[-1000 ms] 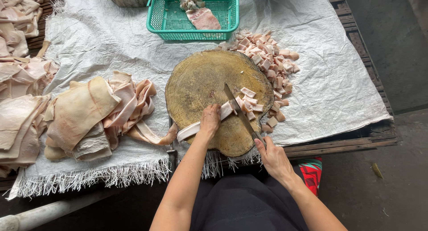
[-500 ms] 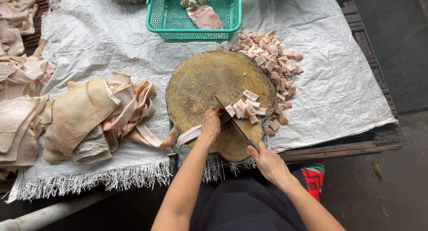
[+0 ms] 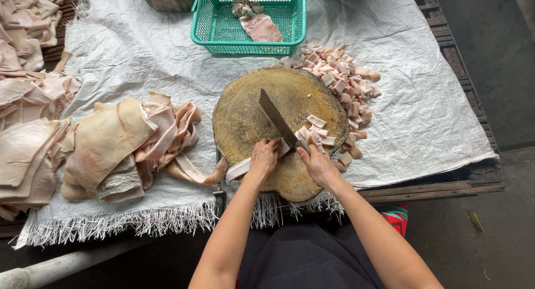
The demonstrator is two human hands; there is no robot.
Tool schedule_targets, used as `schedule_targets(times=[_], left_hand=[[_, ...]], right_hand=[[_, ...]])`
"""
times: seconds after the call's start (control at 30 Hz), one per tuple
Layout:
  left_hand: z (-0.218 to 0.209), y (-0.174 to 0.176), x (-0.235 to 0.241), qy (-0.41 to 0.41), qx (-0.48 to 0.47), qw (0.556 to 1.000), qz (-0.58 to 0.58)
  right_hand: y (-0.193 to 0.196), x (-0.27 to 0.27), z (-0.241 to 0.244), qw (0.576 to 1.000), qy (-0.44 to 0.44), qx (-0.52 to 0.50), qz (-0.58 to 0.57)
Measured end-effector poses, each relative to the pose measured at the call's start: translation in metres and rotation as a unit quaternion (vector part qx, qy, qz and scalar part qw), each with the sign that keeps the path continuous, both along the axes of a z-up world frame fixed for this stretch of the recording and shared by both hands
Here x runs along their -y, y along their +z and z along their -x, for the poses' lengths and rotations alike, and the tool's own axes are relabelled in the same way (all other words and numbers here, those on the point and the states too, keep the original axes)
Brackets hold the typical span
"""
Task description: The person is slicing long strips of pork skin into small, uniform pieces on a round wooden cutting board using a cleaver.
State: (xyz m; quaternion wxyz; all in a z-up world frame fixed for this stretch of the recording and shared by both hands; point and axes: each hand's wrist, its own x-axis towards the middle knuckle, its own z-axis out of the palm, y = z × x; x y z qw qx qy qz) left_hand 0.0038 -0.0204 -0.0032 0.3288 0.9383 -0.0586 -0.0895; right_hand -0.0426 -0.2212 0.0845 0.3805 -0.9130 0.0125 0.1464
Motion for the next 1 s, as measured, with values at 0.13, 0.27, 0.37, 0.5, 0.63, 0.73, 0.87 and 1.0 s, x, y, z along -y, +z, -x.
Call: schedule_targets(times=[0.13,0.27,0.37,0.5,0.63,0.73,0.87,1.0], left_hand=[[0.02,0.01,-0.022,0.014,0.055,0.998,-0.016],[0.023,0.0,-0.025,0.04,0.047,0.998,0.011],[0.015,-0.013,-0.012,0.035,0.066,0.996,0.042],[0.005,-0.014,0.019,0.028,0.057,0.997,0.036],[0.0,-0.009,0.03,0.044,-0.012,0.999,0.028],[-0.004,-0.013,0.03,0.056,0.013,0.998,0.037],[-0.007,-0.016,0.033,0.076,-0.038,0.996,0.024],[-0.006,-0.018,0.032,0.035,0.039,0.998,0.027]], right_hand=[[0.004,0.008,0.038,0.999,-0.006,-0.043,0.018],[0.02,0.035,0.075,0.996,-0.046,-0.072,0.027],[0.027,0.047,0.092,0.996,-0.069,-0.05,0.023],[0.033,0.048,0.098,0.994,-0.103,-0.041,0.024],[0.043,0.046,0.106,0.994,-0.09,-0.057,0.023],[0.045,0.04,0.114,0.994,-0.068,-0.059,0.064],[0.038,0.037,0.124,0.991,-0.04,-0.065,0.106],[0.027,0.036,0.116,0.991,-0.019,-0.06,0.116]])
